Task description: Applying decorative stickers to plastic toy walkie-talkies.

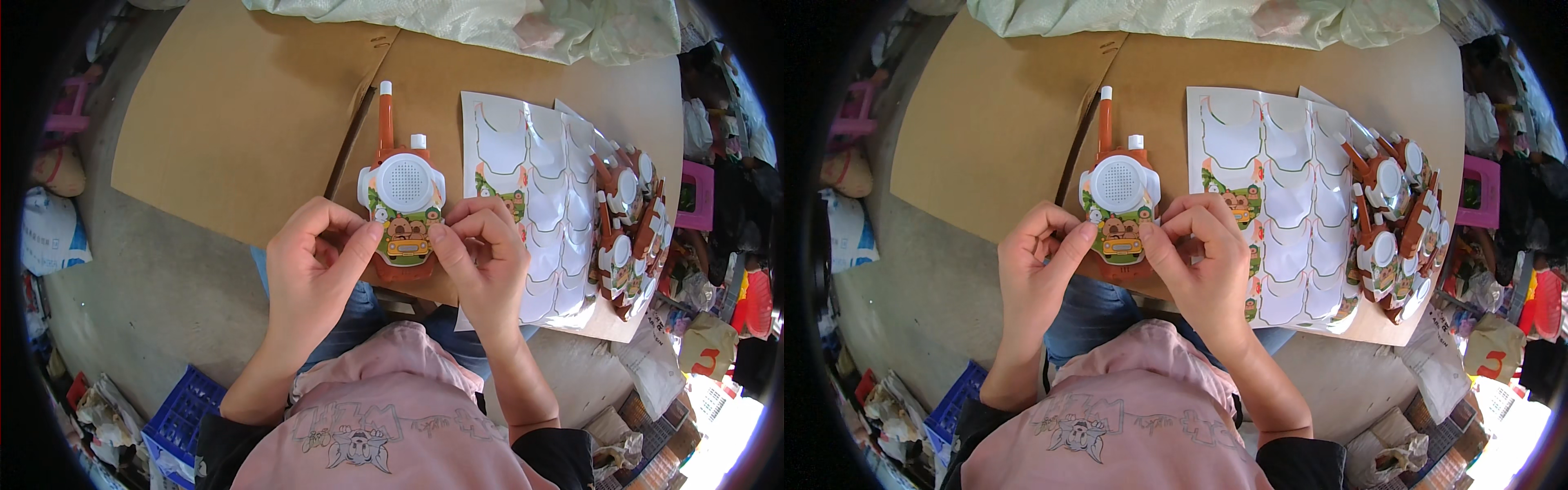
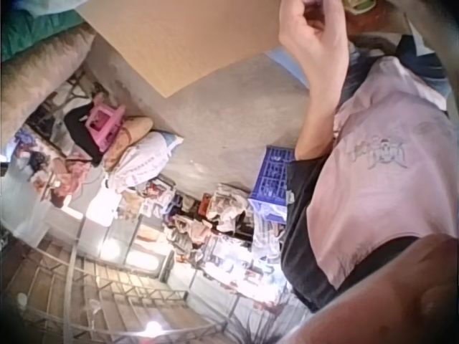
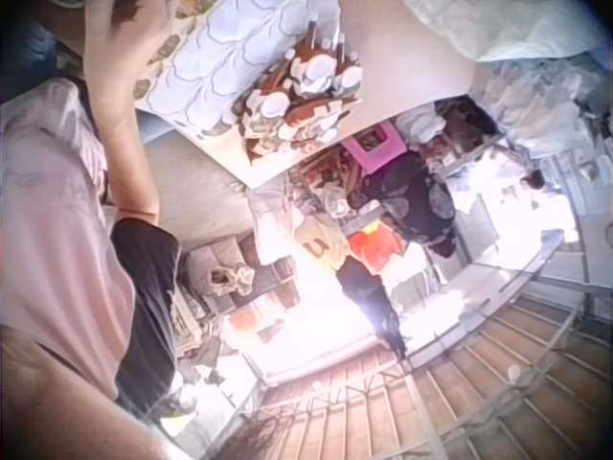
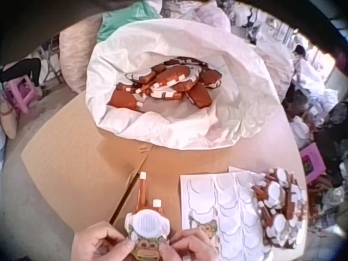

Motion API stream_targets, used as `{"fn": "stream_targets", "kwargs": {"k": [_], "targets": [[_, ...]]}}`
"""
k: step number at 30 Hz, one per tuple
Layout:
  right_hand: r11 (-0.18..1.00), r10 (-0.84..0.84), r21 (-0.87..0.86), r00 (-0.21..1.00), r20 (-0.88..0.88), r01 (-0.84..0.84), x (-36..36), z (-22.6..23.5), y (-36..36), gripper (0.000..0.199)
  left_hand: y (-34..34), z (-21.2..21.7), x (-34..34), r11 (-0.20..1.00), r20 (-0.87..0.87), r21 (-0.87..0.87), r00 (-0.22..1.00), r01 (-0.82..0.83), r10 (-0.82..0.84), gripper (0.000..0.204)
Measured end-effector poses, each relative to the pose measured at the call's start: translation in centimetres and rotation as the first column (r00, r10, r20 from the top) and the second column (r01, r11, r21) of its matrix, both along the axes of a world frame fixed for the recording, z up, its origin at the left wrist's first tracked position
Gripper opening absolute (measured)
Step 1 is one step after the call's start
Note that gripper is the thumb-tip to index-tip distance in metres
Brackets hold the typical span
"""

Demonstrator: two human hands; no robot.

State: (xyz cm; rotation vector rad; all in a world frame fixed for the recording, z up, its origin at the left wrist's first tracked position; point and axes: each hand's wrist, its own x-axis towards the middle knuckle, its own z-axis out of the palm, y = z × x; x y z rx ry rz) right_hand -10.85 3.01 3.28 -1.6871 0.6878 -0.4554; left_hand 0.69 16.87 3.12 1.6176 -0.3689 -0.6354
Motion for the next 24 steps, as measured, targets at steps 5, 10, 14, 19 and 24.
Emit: {"fn": "stream_targets", "kwargs": {"k": [5, 10, 14, 19, 24], "targets": [[1.000, -0.004, 0.011, 1.000, 0.007, 0.004, 0.11, 0.04, -0.04, 0.015, -0.05, 0.01, 0.06, 1.000, 0.012, 0.009, 1.000, 0.003, -0.003, 0.017], [1.000, 0.003, 0.014, 1.000, -0.013, -0.003, 0.20, 0.18, -0.09, 0.015, -0.08, 0.01, 0.17, 1.000, 0.020, 0.018, 1.000, 0.006, -0.006, 0.016], [1.000, 0.012, 0.001, 0.999, -0.036, -0.012, 0.11, -0.11, -0.29, 0.015, -0.21, 0.09, 0.22, 1.000, -0.012, 0.009, 1.000, -0.001, 0.001, 0.016], [0.999, -0.046, -0.016, 0.999, 0.014, 0.047, 0.16, -0.56, -0.11, 0.018, -0.10, -0.14, 0.12, 1.000, -0.009, 0.008, 1.000, 0.006, -0.006, 0.016], [0.999, -0.048, -0.018, 0.999, 0.018, 0.048, 0.17, -0.66, -0.22, 0.018, -0.14, -0.15, 0.16, 1.000, -0.018, 0.004, 1.000, 0.005, -0.005, 0.016]]}}
